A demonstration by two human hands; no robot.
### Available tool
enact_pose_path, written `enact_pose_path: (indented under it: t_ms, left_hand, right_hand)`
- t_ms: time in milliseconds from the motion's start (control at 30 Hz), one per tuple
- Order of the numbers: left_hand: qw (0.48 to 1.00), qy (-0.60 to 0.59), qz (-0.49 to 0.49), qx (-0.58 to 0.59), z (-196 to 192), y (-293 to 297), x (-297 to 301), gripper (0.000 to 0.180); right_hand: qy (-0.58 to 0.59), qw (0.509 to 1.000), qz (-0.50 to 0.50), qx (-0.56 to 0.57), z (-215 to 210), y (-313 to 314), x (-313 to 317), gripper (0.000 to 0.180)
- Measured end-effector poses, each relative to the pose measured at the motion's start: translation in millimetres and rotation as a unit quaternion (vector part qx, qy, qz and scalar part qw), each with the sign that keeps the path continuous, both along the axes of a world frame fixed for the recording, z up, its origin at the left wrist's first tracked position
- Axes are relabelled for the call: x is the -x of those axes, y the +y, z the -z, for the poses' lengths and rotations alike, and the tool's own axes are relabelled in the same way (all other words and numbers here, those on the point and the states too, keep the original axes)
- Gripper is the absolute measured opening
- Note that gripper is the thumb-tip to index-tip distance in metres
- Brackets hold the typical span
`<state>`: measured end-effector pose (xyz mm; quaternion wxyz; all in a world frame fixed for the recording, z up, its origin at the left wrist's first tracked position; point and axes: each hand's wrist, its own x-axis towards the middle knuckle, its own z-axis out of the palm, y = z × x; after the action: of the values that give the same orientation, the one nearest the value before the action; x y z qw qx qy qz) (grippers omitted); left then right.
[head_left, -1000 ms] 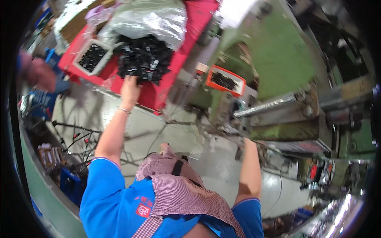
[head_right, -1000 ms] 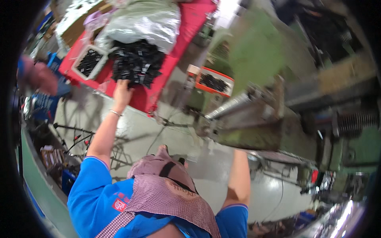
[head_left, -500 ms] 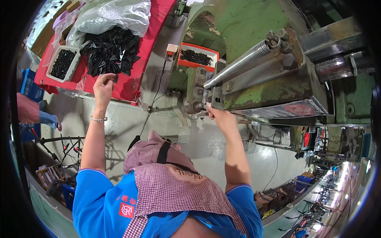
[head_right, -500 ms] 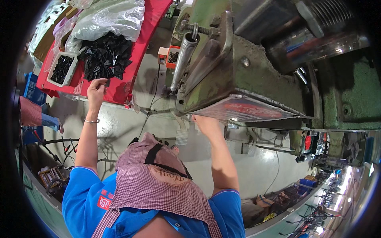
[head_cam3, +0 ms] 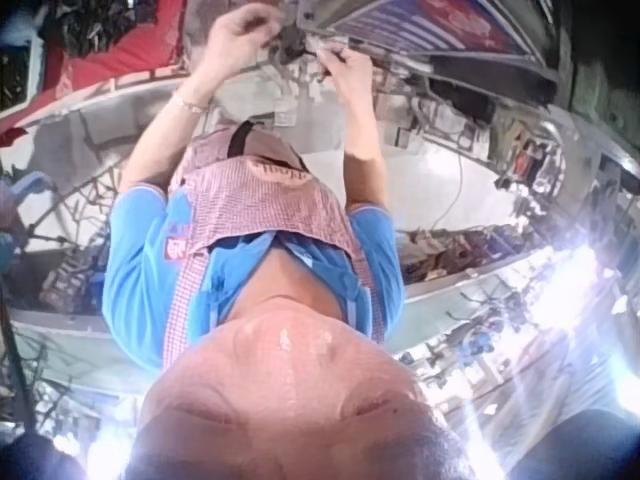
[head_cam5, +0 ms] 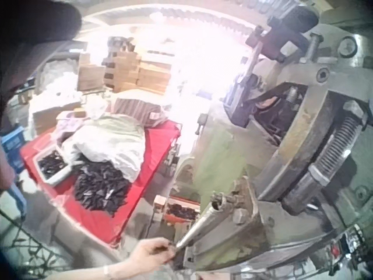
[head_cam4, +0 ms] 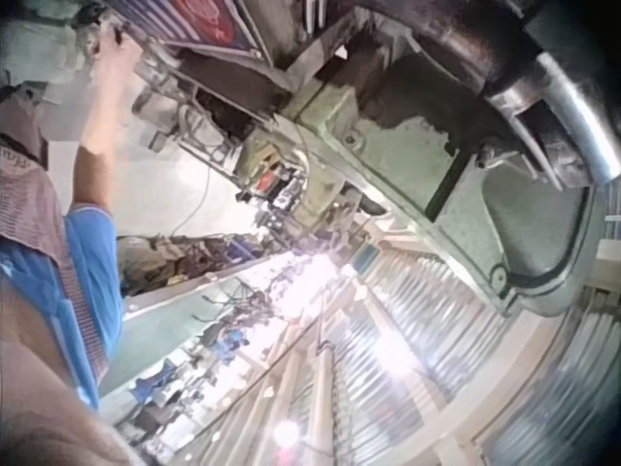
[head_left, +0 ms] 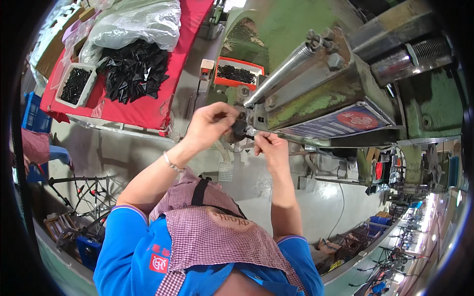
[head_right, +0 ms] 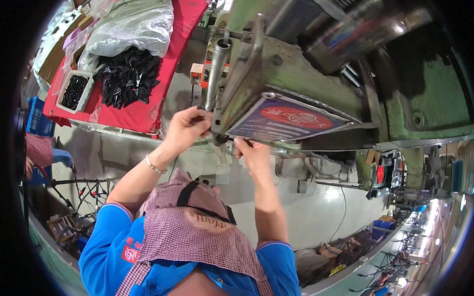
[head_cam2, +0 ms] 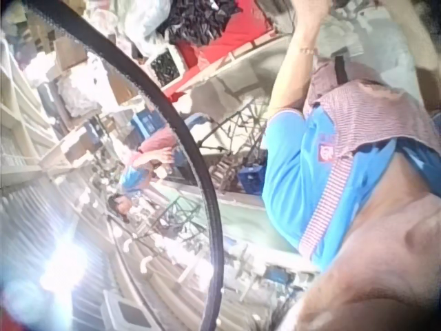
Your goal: The person repeatedly picks up black plastic feet and attaches them to the legs of metal chair frames using a pneumatic press. The person handles the frames and feet by hand, positions them under the press, and activates the machine to secure the parts.
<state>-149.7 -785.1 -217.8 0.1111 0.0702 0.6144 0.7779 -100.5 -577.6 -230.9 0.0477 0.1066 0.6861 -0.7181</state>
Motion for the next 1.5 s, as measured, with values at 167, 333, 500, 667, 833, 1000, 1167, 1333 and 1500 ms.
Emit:
enact_pose_path:
  t_ms: [167,333,500,667,833,1000,1167,1333,1500]
  left_hand:
    - [0.999,-0.013,0.017,0.032,5.7,31.2,-3.1,0.013]
    - [0.997,-0.021,-0.016,0.073,18.1,40.5,-13.2,0.025]
    - [0.997,-0.03,-0.069,0.029,38.9,49.6,-28.7,0.004]
    - [0.989,-0.062,-0.111,0.073,76.6,36.7,-48.7,0.016]
    - [0.969,-0.179,-0.019,0.171,108.9,95.0,-98.2,0.011]
    - [0.946,-0.17,0.208,0.18,77.4,247.1,-135.9,0.014]
    - [0.931,0.033,0.3,0.203,36.6,371.5,-86.8,0.01]
    - [0.933,0.052,0.257,0.246,50.5,480.1,9.5,0.019]
    - [0.878,0.113,0.173,0.431,130.9,567.1,76.7,0.035]
  right_hand:
    - [-0.033,0.999,0.026,0.014,22.3,5.7,-32.9,0.004]
    - [-0.062,0.996,0.068,0.022,29.5,26.9,-71.3,0.004]
    - [-0.057,0.996,0.073,0.007,36.0,56.5,-96.6,0.007]
    - [-0.065,0.992,0.082,0.069,36.8,110.9,-126.5,0.008]
    - [-0.065,0.991,0.066,0.095,63.7,183.3,-189.0,0.01]
    - [-0.118,0.98,0.101,0.121,73.7,250.0,-248.9,0.009]
    - [-0.113,0.975,0.147,0.121,77.4,306.8,-293.7,0.009]
    - [-0.102,0.955,0.247,0.126,81.7,357.6,-333.1,0.008]
    - [-0.124,0.917,0.359,0.12,89.0,416.2,-377.4,0.008]
